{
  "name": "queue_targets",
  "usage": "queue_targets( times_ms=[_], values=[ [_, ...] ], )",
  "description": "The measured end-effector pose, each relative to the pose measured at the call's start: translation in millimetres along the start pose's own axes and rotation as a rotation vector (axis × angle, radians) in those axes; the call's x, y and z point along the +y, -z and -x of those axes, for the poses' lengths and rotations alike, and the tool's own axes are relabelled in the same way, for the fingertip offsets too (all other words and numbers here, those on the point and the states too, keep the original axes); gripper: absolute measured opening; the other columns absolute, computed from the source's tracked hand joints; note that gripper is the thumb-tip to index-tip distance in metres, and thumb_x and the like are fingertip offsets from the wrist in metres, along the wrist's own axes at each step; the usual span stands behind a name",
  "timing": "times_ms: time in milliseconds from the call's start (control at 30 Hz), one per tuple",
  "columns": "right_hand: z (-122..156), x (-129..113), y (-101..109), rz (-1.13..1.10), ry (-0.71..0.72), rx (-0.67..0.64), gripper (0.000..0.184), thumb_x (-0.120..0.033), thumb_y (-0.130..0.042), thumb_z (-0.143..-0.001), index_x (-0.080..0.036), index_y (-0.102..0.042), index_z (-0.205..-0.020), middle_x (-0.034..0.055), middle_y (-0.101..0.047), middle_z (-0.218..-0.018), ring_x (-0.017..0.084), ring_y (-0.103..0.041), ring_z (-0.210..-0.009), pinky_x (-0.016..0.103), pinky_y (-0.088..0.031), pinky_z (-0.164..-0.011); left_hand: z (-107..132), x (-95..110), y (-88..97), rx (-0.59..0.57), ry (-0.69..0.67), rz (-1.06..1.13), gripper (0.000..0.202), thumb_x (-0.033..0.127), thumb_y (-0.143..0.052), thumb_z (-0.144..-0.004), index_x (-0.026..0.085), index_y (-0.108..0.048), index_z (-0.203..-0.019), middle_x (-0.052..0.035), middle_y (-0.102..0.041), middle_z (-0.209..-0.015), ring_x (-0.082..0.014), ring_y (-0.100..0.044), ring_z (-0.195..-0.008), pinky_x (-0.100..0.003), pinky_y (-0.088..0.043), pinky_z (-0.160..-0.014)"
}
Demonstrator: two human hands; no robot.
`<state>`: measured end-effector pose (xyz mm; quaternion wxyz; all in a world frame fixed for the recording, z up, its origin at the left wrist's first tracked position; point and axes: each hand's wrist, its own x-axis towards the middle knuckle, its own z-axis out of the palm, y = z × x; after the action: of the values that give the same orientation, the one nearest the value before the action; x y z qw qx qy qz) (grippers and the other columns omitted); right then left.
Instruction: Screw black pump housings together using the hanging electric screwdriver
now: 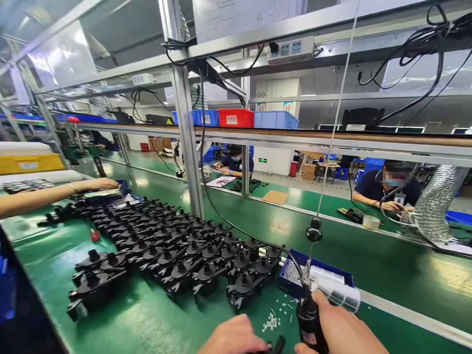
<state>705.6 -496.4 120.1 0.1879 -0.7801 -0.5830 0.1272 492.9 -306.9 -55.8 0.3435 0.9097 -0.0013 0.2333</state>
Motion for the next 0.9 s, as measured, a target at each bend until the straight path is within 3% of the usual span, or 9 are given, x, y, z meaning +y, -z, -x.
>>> queue_targets(
  times_ms=[67, 167, 367, 467, 567, 667, 767, 900],
  values=[
    [0, -8, 6, -0.005, -0.007, -0.021, 0.02, -0.028, -0.069, -0.086, -0.025, -0.072, -0.106, 0.0063, -0.082, -0.093, 0.032, -0.079, -0.087, 0.034, -0.059, -0.077, -35, -8, -30.1, 0.027, -0.055, 0.091, 0.06, 0.077, -0.064, -0.097, 0.023, -0.084, -0.114, -0.0106, -0.082, -0.094, -0.025, -0.073, -0.093, -0.037, -0.053, -0.094],
    [0, -12, 10, 0.012, -0.055, -0.022, 0.02, -0.025, -0.069, -0.084, -0.025, -0.069, -0.104, 0.0067, -0.082, -0.095, 0.032, -0.078, -0.089, 0.034, -0.057, -0.078, -60, -6, -45.5, 0.055, 0.022, 0.249, 0.061, 0.08, -0.08, -0.082, 0.022, -0.086, -0.1, -0.0083, -0.075, -0.088, -0.0239, -0.071, -0.088, -0.035, -0.053, -0.086],
    [0, -20, 17, 0.07, -0.164, -0.111, 0.017, -0.023, -0.066, -0.093, -0.023, -0.066, -0.11, 0.0067, -0.079, -0.098, 0.031, -0.073, -0.092, 0.035, -0.051, -0.078, -38, 13, -27.3, 0.033, 0.18, 0.608, 0.05, 0.057, -0.087, -0.084, 0.021, -0.081, -0.119, -0.0141, -0.066, -0.132, -0.0293, -0.066, -0.122, -0.04, -0.05, -0.104],
    [-2, -22, 18, 0.049, -0.189, -0.126, 0.016, -0.023, -0.065, -0.095, -0.024, -0.063, -0.112, 0.0043, -0.077, -0.095, 0.029, -0.071, -0.088, 0.034, -0.046, -0.073, -32, 18, -26.9, -0.024, 0.275, 0.712, 0.052, 0.046, -0.09, -0.079, 0.02, -0.076, -0.123, -0.0127, -0.071, -0.131, -0.0298, -0.066, -0.121, -0.042, -0.048, -0.107],
    [-3, -21, 17, 0.025, -0.194, -0.134, 0.01, -0.024, -0.064, -0.096, -0.025, -0.061, -0.105, 0.0031, -0.075, -0.09, 0.027, -0.068, -0.082, 0.033, -0.042, -0.069, -32, 24, -31.8, -0.078, 0.417, 0.809, 0.051, 0.04, -0.089, -0.078, 0.019, -0.074, -0.122, -0.0123, -0.071, -0.134, -0.0262, -0.067, -0.112, -0.037, -0.05, -0.096],
    [-4, -23, 15, 0.009, -0.19, -0.17, 0.007, -0.024, -0.063, -0.097, -0.025, -0.056, -0.101, 0.0022, -0.075, -0.091, 0.026, -0.063, -0.081, 0.034, -0.04, -0.069, -32, 30, -36.5, -0.058, 0.543, 0.925, 0.055, 0.036, -0.09, -0.076, 0.02, -0.07, -0.125, -0.0104, -0.068, -0.135, -0.0229, -0.066, -0.108, -0.032, -0.051, -0.087],
    [-6, -26, 14, -0.01, -0.2, -0.181, 0.01, -0.024, -0.063, -0.098, -0.026, -0.053, -0.099, 0.0009, -0.074, -0.092, 0.025, -0.061, -0.082, 0.034, -0.041, -0.07, -31, 33, -39.6, -0.04, 0.569, 0.959, 0.055, 0.032, -0.089, -0.075, 0.021, -0.069, -0.125, -0.0081, -0.065, -0.131, -0.0229, -0.063, -0.113, -0.031, -0.052, -0.089],
    [-8, -26, 16, -0.023, -0.142, -0.169, 0.009, -0.026, -0.064, -0.098, -0.026, -0.055, -0.099, -0.0005, -0.073, -0.091, 0.023, -0.061, -0.08, 0.034, -0.041, -0.07, -30, 34, -38.4, -0.053, 0.566, 0.982, 0.057, 0.034, -0.091, -0.074, 0.02, -0.069, -0.124, -0.0067, -0.066, -0.124, -0.019, -0.063, -0.102, -0.028, -0.051, -0.083]
  ],
)
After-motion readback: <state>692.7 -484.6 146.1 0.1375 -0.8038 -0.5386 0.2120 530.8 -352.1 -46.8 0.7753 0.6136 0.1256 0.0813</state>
